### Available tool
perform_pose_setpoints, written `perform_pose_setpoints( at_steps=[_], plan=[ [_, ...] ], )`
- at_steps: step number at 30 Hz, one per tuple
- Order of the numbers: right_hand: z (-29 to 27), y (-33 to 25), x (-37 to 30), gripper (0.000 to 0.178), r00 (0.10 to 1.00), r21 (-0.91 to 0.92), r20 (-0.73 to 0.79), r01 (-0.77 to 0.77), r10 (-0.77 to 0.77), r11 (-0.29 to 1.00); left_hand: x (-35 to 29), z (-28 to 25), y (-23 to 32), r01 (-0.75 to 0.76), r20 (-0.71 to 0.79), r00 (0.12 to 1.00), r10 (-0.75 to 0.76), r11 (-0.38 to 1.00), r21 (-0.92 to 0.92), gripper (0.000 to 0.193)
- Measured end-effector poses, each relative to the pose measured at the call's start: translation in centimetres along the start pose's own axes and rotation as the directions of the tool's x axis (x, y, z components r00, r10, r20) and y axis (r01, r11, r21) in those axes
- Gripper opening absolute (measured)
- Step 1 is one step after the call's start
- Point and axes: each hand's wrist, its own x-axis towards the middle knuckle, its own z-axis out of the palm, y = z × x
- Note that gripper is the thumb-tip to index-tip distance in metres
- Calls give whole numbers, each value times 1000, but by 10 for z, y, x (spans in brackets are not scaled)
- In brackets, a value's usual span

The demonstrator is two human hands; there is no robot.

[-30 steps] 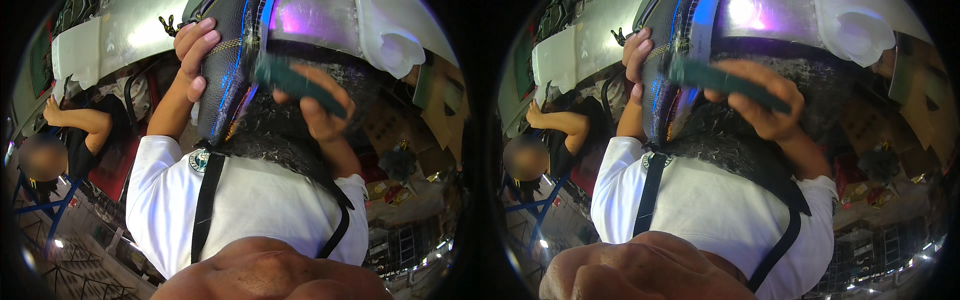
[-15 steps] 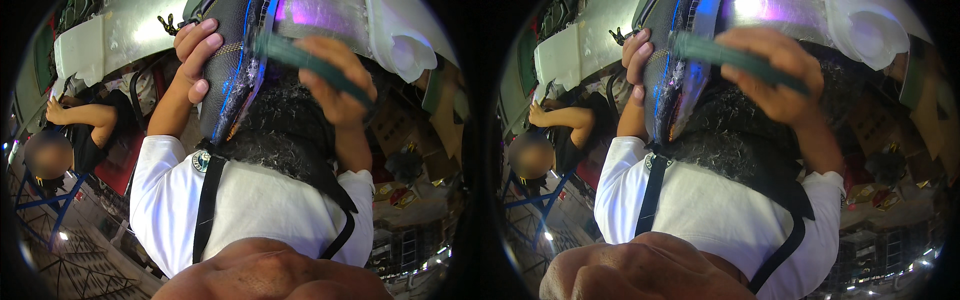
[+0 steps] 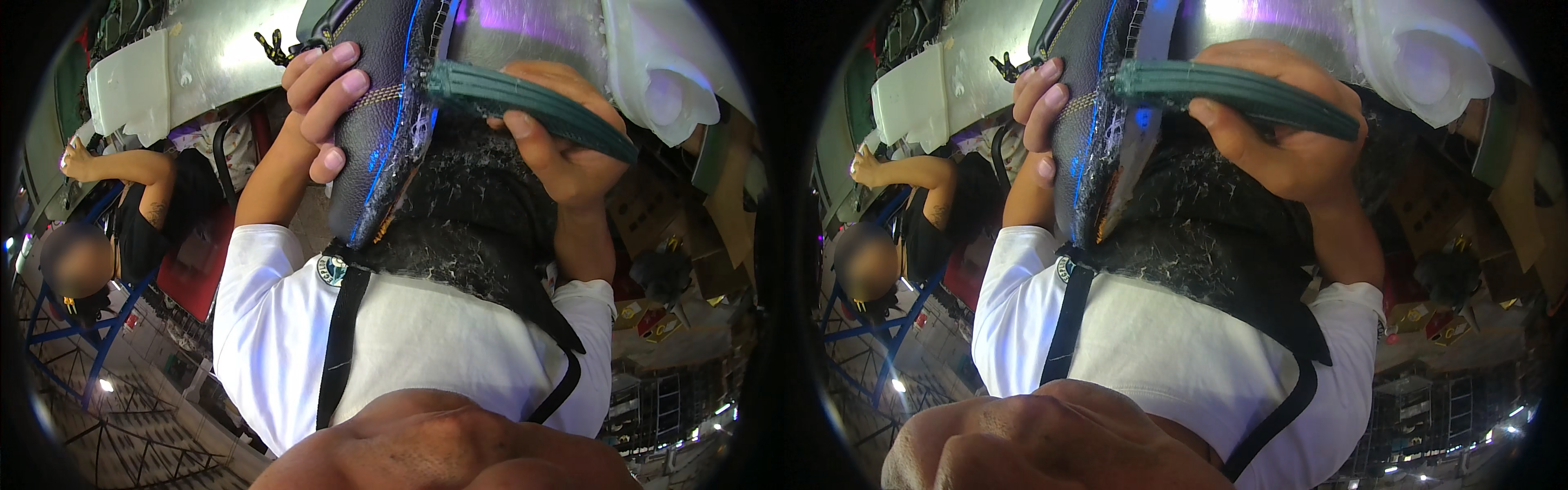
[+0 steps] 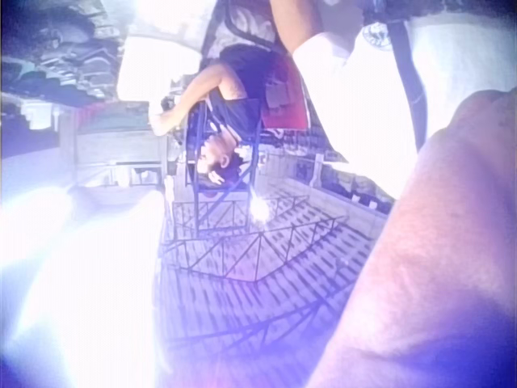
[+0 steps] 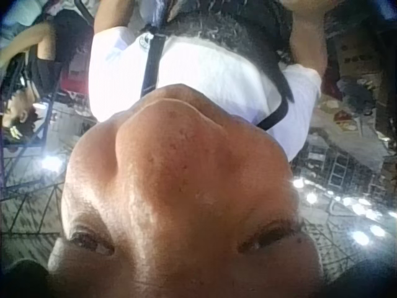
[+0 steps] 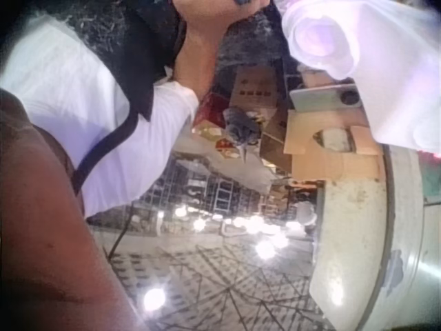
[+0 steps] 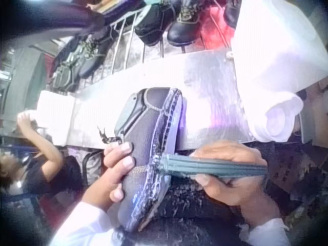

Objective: The person scrubs the sole and sides of a black shoe with a green brush, then wipes the shoe with a white cloth. The person repeats the scrubbing and wiping process on the shoe.

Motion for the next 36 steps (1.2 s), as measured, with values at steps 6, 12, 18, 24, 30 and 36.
perform_pose_setpoints(
  at_steps=[6, 12, 18, 24, 30, 36],
  plan=[
    [9, -2, 4, 21, 985, -24, -128, -116, 112, 993, -1, 10, 3, -10, -66, 998, 14, 999, 51, 77],
    [5, 8, 14, 21, 986, -96, -146, -99, 84, 990, -1, 18, 7, 20, -123, 992, -14, 999, 47, 76],
    [7, 9, 27, 19, 959, 12, -233, -162, 160, 987, -6, 26, 10, 48, -196, 980, -43, 999, 21, 73],
    [-1, 15, 43, 14, 925, -3, -312, -231, 218, 973, -5, 25, 11, 61, -188, 981, -54, 998, 31, 71],
    [2, 8, 60, 20, 828, -12, -401, -432, 392, 902, -8, 22, 9, 53, -167, 985, -50, 998, 16, 70],
    [-10, 7, 39, 25, 989, -90, -107, -109, 99, 990, -11, 20, 6, 34, -160, 987, -34, 999, 3, 71]
  ],
)
